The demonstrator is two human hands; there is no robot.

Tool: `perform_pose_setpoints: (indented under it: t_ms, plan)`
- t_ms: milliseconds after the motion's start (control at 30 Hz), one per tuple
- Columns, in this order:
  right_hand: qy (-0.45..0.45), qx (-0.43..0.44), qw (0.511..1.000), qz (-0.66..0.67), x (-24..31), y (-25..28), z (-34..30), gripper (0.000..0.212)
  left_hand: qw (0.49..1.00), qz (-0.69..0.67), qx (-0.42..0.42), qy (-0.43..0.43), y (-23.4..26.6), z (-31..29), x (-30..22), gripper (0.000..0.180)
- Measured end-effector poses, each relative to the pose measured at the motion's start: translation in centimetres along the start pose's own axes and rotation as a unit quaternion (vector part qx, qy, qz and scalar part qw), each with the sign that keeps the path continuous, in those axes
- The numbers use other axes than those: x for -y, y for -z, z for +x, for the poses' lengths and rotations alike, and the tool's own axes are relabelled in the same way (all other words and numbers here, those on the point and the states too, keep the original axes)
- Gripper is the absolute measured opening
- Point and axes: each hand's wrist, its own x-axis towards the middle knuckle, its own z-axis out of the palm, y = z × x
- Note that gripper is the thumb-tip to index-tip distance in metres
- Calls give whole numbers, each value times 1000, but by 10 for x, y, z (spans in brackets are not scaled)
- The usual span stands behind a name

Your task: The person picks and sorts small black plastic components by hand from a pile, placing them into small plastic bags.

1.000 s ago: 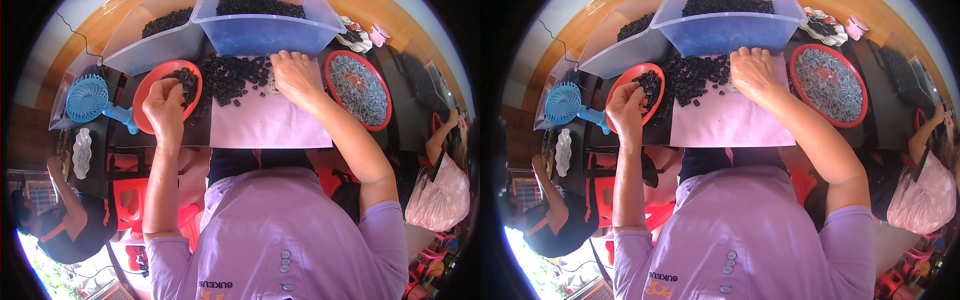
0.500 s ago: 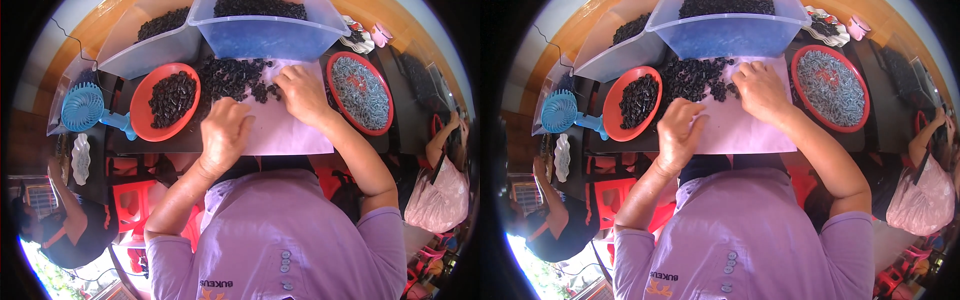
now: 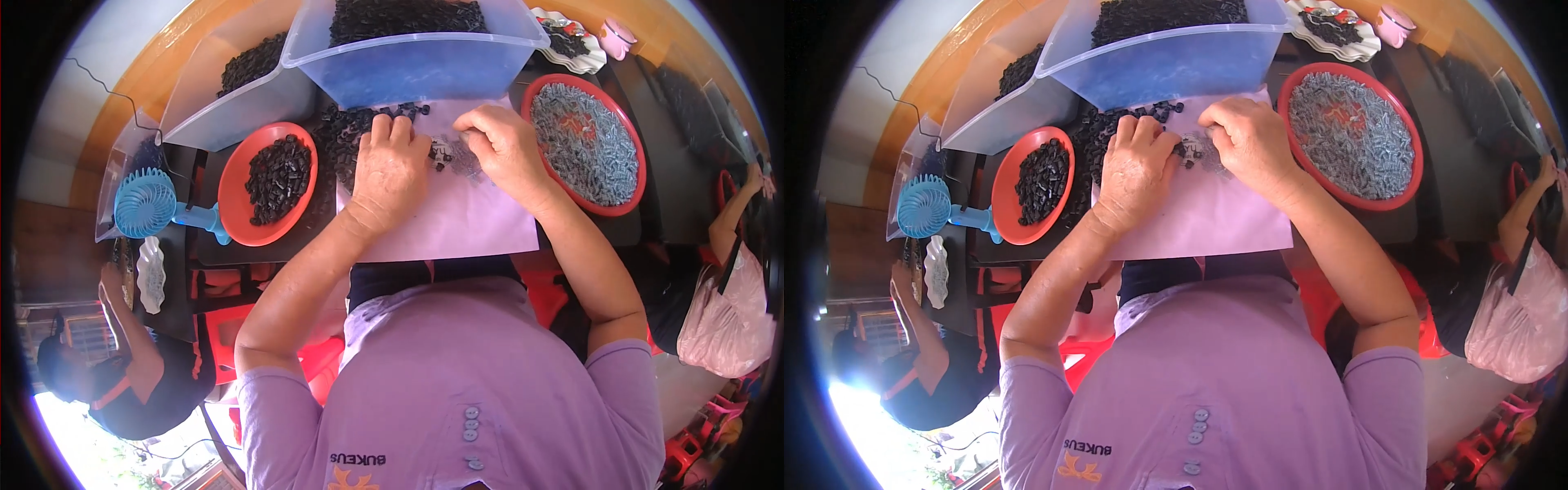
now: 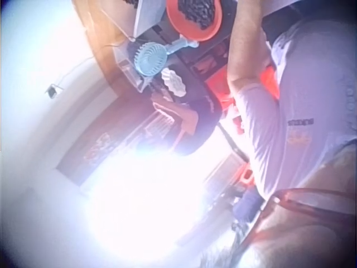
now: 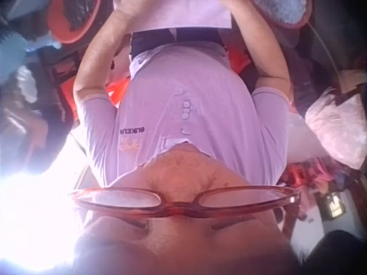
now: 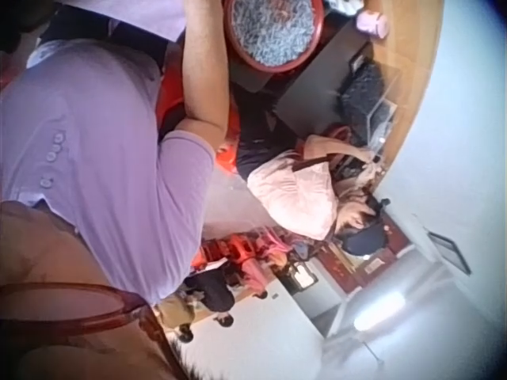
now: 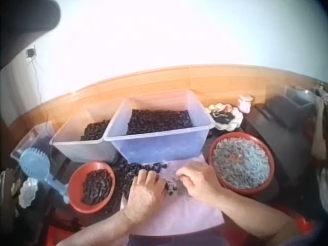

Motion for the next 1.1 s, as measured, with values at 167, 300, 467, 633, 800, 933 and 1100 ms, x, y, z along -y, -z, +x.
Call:
perform_pose_setpoints:
  t_ms: [167, 300, 467, 633, 800, 933, 1100]
  plan:
    - [-9, 8, 1000, 22, -5, 12, 1, 10, 997, -13, -5, -70, 6, -8, 14, 32]
    - [-18, -6, 999, 43, -5, 12, 1, 10, 997, -63, -14, -41, 16, -13, 18, 34]
    - [-18, 28, 997, 63, -3, 12, -1, 14, 997, -40, -21, -69, 9, -12, 17, 27]
    - [1, 16, 998, 59, 7, 17, -2, 11, 994, -84, -23, -71, 4, -9, 20, 21]
    - [26, -4, 999, 46, 21, 19, -6, 10, 997, -9, -4, -83, 1, 0, 14, 27]
    - [33, 7, 998, 56, 26, 21, -9, 9, 992, 54, 13, -114, -6, 5, 16, 25]
    - [-8, 27, 997, 65, 26, 28, -15, 10, 995, -5, -25, -96, 3, -1, 10, 21]
